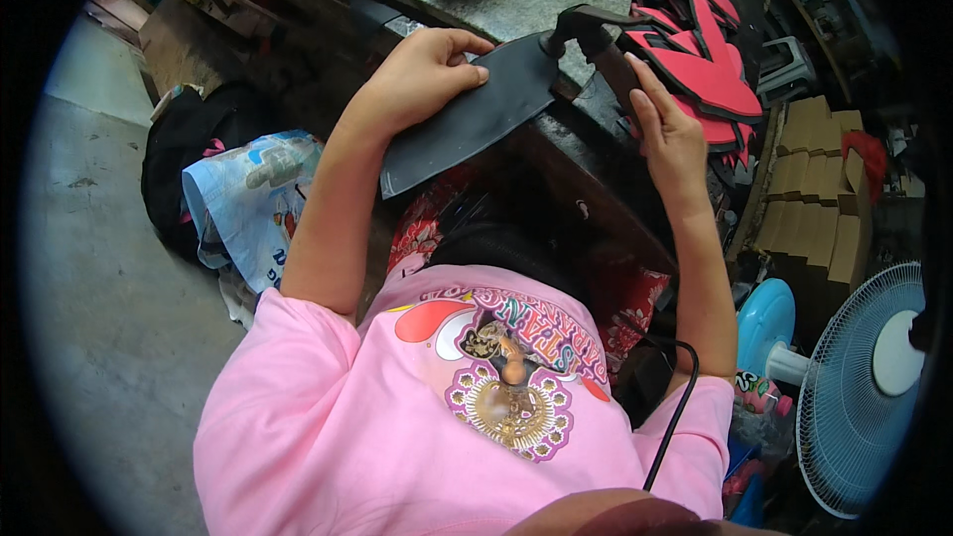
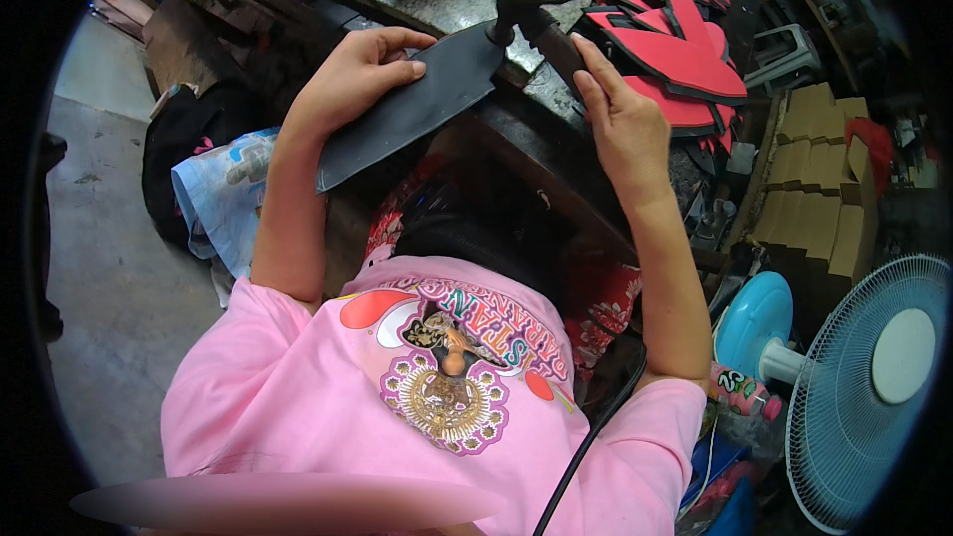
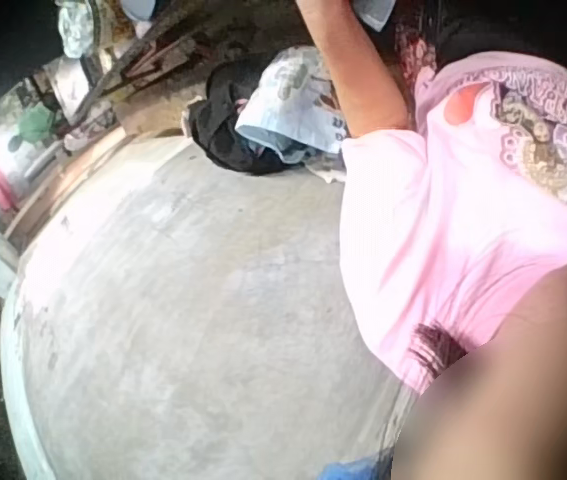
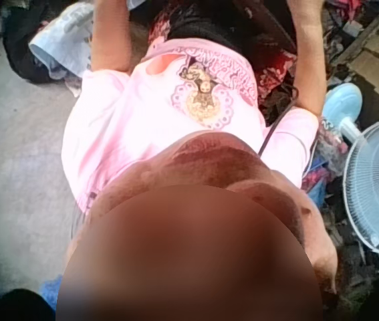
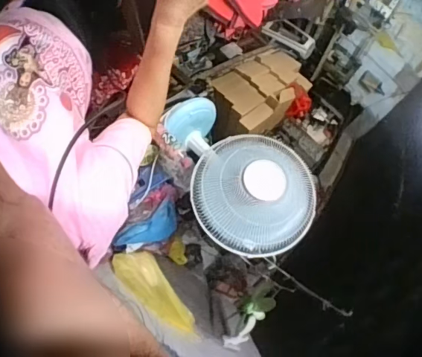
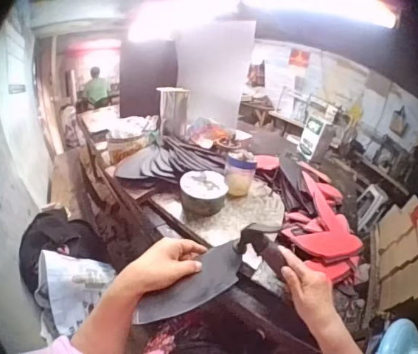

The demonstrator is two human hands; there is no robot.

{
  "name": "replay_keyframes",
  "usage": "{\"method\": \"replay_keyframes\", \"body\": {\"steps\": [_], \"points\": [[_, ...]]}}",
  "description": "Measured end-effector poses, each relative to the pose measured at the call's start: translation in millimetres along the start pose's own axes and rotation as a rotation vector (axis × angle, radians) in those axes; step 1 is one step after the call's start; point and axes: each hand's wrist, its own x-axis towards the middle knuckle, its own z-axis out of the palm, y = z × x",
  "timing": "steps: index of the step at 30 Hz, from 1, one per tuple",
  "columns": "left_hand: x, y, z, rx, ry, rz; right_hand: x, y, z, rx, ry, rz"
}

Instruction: The person repeatedly picks up black and red insole-shaped pieces, aligns their edges, and presses them together by hand. They place each assembled pair onto a growing stack on the table and continue with the next pair.

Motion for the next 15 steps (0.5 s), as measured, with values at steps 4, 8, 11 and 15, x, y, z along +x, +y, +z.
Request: {"method": "replay_keyframes", "body": {"steps": [4,8,11,15], "points": [[-4.7,2.1,-0.6,-0.017,-0.023,-0.015,6.9,1.4,-15.4,-0.176,0.254,-0.22],[-7.6,1.7,3.1,-0.013,0.0,-0.024,8.4,1.8,-18.1,0.403,0.302,-0.25],[-8.1,4.9,3.2,-0.005,-0.004,-0.02,8.5,2.7,-1.7,0.14,0.165,-0.177],[-16.9,12.9,-3.1,0.043,0.016,0.016,0.1,13.9,2.1,-0.139,0.188,-0.173]]}}
